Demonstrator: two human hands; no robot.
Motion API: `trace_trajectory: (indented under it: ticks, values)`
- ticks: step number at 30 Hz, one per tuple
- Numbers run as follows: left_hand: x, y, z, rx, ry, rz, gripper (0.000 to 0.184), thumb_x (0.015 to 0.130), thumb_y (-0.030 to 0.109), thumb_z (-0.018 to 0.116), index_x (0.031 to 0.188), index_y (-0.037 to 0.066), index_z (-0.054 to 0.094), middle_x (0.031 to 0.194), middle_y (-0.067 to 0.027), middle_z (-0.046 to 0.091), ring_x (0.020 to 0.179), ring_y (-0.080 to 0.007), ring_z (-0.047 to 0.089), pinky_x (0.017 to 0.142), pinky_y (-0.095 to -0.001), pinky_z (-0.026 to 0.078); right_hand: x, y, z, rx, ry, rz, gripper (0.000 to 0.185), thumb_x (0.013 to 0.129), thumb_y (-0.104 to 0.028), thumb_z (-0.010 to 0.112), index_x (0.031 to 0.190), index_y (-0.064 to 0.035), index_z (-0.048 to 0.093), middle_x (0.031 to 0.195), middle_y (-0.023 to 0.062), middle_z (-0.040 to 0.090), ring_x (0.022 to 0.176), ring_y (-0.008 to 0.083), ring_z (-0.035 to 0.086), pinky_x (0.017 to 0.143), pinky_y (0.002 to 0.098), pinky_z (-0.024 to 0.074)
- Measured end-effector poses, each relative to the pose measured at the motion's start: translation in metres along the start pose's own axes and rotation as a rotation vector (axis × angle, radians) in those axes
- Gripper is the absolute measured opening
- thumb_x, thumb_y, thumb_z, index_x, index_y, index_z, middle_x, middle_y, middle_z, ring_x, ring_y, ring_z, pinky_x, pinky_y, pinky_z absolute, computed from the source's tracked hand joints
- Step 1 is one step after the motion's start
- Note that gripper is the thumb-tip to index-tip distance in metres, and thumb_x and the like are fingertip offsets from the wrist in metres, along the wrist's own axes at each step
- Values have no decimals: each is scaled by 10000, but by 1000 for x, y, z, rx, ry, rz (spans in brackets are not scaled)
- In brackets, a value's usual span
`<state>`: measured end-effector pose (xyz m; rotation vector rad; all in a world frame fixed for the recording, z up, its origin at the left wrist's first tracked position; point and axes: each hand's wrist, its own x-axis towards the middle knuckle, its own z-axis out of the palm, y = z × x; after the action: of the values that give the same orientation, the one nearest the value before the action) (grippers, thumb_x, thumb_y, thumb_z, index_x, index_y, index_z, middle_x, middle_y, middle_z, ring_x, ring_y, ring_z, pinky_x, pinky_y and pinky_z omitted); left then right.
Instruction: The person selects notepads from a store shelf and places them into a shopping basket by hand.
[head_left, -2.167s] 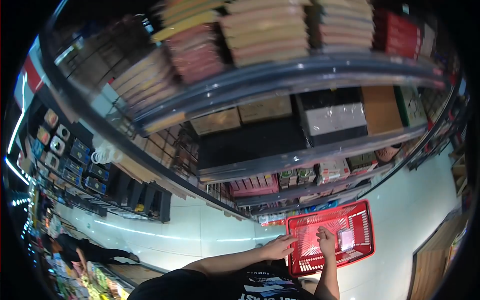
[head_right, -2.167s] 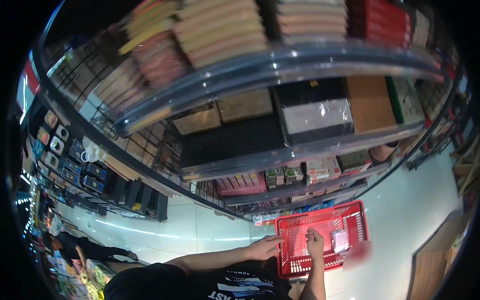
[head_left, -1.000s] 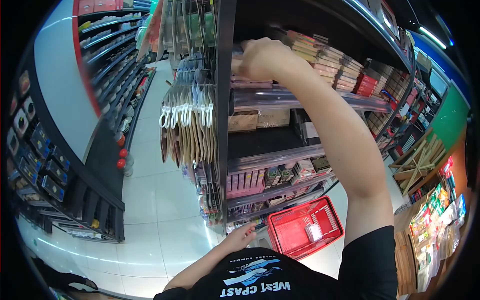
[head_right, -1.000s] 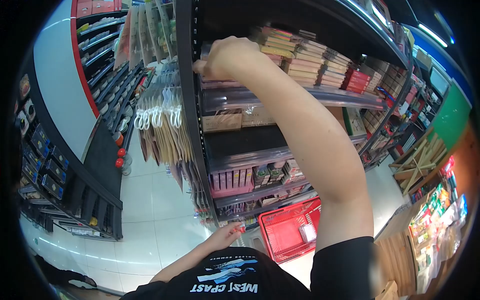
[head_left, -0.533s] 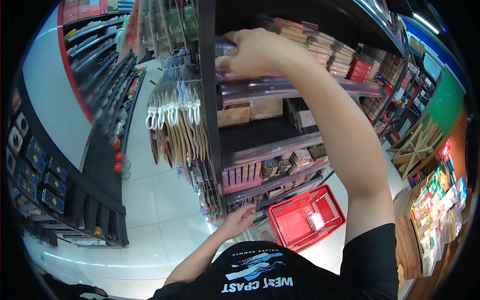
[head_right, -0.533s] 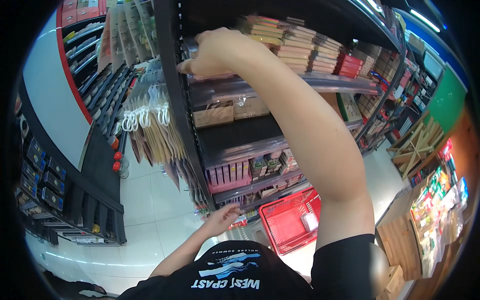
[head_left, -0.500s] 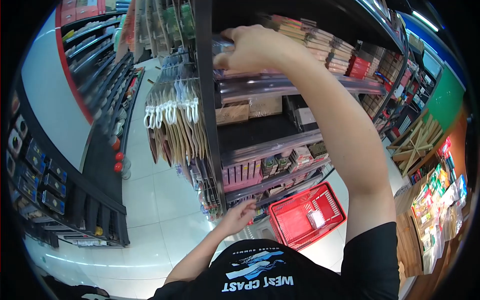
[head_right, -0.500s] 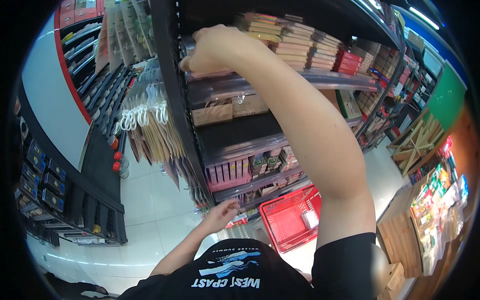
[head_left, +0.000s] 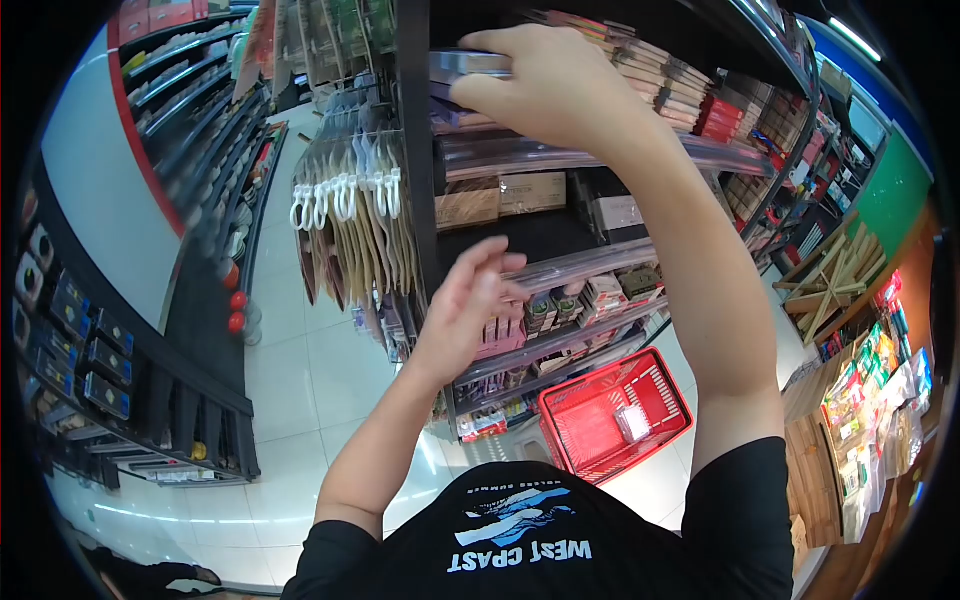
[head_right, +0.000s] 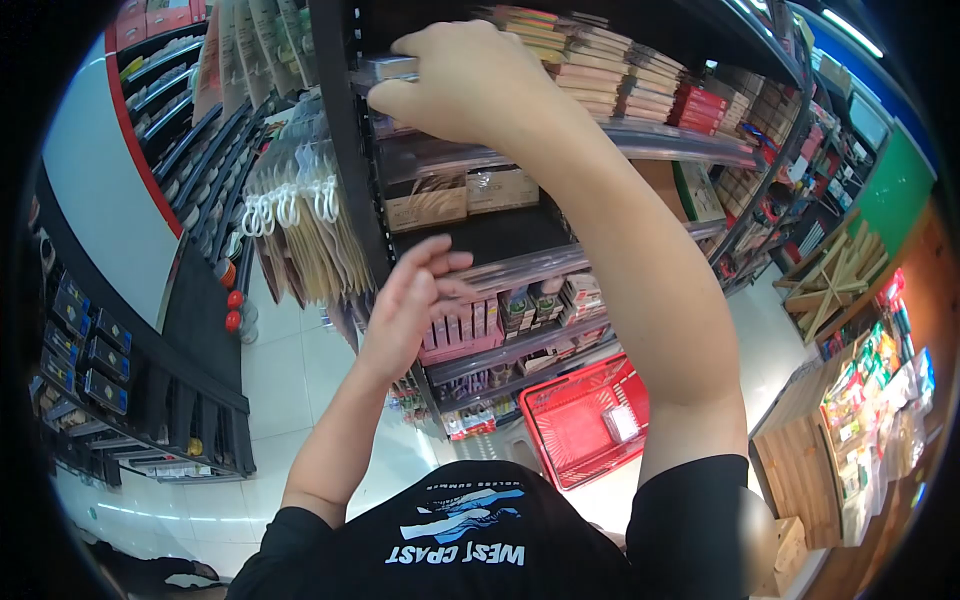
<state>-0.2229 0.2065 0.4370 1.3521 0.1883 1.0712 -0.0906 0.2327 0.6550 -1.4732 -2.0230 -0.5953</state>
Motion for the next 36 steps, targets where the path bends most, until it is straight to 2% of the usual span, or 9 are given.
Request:
trace_trajectory:
  ticks: [3,5,7,10,15,19,21,28,36]
  values:
    - [24,26,11,-262,-10,-8,572,1021,436,358,1430,42,289,1323,-185,481,1088,-259,576,902,-385,507,-21,7,-8,120,98,-51,568,693,-404,635,1133,-48,677,1119,217,650,1031,389,619,904,429,489]
    - [36,45,21,-280,-31,16,607,1011,489,333,1428,51,289,1328,-180,482,1118,-262,565,913,-406,504,-40,11,-16,146,174,-98,452,758,-274,641,1141,-35,658,1054,175,674,917,294,674,803,331,523]
    - [45,62,31,-298,-53,33,644,1000,541,308,1427,60,288,1334,-175,483,1147,-265,553,925,-426,501,-63,12,-24,191,236,-125,463,718,-274,676,1122,-48,672,1095,199,653,956,341,652,834,368,511]
    - [51,84,52,-517,-78,48,618,981,574,362,1348,80,405,1285,-81,524,1111,-199,560,924,-397,481,-104,2,-48,180,299,-170,468,661,-192,716,1111,-65,686,1153,214,628,999,360,643,849,379,512]
    - [26,85,88,-516,-29,-146,617,950,469,530,1385,72,347,1290,-90,510,1187,-191,519,988,-384,445,-175,3,-70,93,231,-163,507,588,-52,748,1091,-98,701,1197,244,591,1048,380,634,855,394,527]
    - [4,40,103,-570,-14,-328,639,894,187,605,1416,47,264,1345,-137,445,1241,-238,485,1032,-401,416,-236,30,-63,104,47,-114,580,617,-311,841,1139,-116,681,1300,250,501,1164,425,527,961,482,449]
    - [-4,6,107,-500,-17,-356,652,874,158,628,1410,40,277,1338,-133,454,1235,-231,491,1032,-397,418,-265,32,-62,168,-209,66,883,564,-594,790,1283,-124,587,1403,262,397,1254,445,426,1045,514,346]
    - [-50,-129,119,-459,31,-718,632,872,79,620,1409,56,288,1321,-109,465,1187,-207,513,993,-376,440,-377,49,25,303,-321,566,1140,641,-557,790,1455,29,248,1361,319,383,1220,462,434,1014,487,371]
    - [-84,-251,120,-334,-42,-1079,497,899,41,578,1345,55,359,1262,-84,499,1137,-180,531,932,-362,457,-496,73,129,484,-456,897,1153,633,-421,794,1501,-42,136,1264,323,429,1156,474,472,968,480,417]
